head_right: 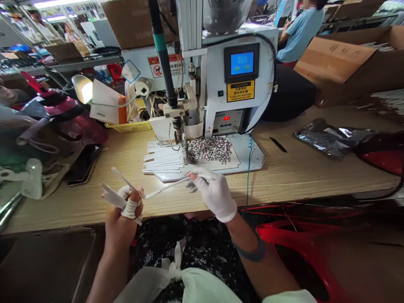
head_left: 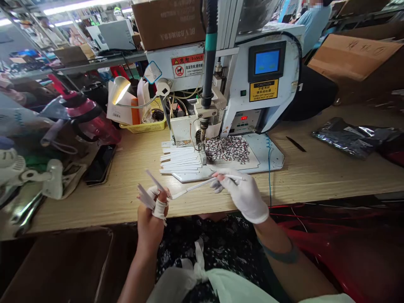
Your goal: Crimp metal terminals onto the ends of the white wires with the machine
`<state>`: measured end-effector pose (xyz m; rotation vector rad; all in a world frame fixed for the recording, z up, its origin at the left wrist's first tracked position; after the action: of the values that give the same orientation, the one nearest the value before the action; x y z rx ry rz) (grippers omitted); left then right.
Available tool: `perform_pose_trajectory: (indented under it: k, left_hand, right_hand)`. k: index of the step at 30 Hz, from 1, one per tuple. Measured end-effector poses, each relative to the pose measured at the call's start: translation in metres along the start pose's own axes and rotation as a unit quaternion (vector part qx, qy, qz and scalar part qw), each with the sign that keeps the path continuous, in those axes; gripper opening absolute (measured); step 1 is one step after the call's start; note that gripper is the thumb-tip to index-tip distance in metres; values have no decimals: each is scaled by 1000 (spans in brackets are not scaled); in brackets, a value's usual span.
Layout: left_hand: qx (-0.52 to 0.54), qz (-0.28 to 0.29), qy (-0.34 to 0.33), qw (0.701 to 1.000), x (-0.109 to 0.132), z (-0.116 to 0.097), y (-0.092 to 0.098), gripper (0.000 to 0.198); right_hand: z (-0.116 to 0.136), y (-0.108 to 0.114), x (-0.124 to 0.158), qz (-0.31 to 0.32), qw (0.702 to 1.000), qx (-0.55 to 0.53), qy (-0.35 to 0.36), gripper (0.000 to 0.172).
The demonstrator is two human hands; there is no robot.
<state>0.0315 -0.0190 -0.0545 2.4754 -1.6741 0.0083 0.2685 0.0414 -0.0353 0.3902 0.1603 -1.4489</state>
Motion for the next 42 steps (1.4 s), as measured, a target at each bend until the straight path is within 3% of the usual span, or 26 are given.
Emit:
perform_pose_trajectory:
  k: [3,5,8,10,12,13,16,18,21,25,27,29,33,38,40,42]
  left_hand:
    - [126,-30,12,992,3,-4,7,27]
    - [93,-45,-21,994,5,-9,6,26]
    - [-72,31,-67,995,9,-9,-25,19]
    - [-131,91,-92,983,12,-6,-47,17]
    - [-146,102,-112,978,12,-5,-55,19]
    - [-147,81,-117,979,10,-6,-52,20]
    - [-105,-37,-118,987,0,-12,-20,20]
    - [-49,-85,-124,987,-5,-16,-3,17]
    - [-8,-68,-156,985,-6,-20,-7,14]
    - [-22,21,-177,984,-3,-13,-46,19]
    - [-43,27,-156,986,-5,-3,-56,25]
    - [-63,5,-137,989,-11,6,-54,30]
    - [-76,-60,-140,985,-26,8,-26,33]
    - [-192,-17,-132,972,-54,-12,-7,32]
    - [-289,20,-142,946,-68,-24,-11,32]
    - [-422,51,-146,893,-84,-33,-22,32]
  right_hand:
    - [3,36,-3,-136,989,-62,-2,21]
    - [8,43,-1,-162,985,-54,16,22]
    - [14,-9,3,79,995,-54,12,29]
    - [20,-36,8,158,986,-26,53,33]
    - [21,-42,6,138,986,26,86,30]
    - [19,-37,2,100,990,43,89,29]
    - [17,-8,-6,-12,994,66,84,30]
    - [23,2,-8,-21,991,70,111,29]
    - [33,-7,-6,18,990,34,139,24]
    - [32,-43,-6,58,987,51,143,14]
    - [30,-59,-10,76,981,92,155,9]
    - [27,-71,-14,101,974,114,165,11]
    - [22,-85,-20,173,950,194,172,28]
    - [5,-109,-28,288,877,345,172,27]
    - [1,-109,-32,290,860,382,175,25]
    - [2,-104,-33,275,864,373,197,24]
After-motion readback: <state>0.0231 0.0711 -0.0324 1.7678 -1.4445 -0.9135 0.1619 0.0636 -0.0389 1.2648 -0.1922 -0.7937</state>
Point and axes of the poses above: each hand's wrist, its own x-axis away from the middle knuckle, its own y-axis out of the back of the hand, z = x × y, the point moved 7 cm from there along -x, towards the middle knuckle, and after that the axes turned 9 degrees about y, right-handed, at the moved point
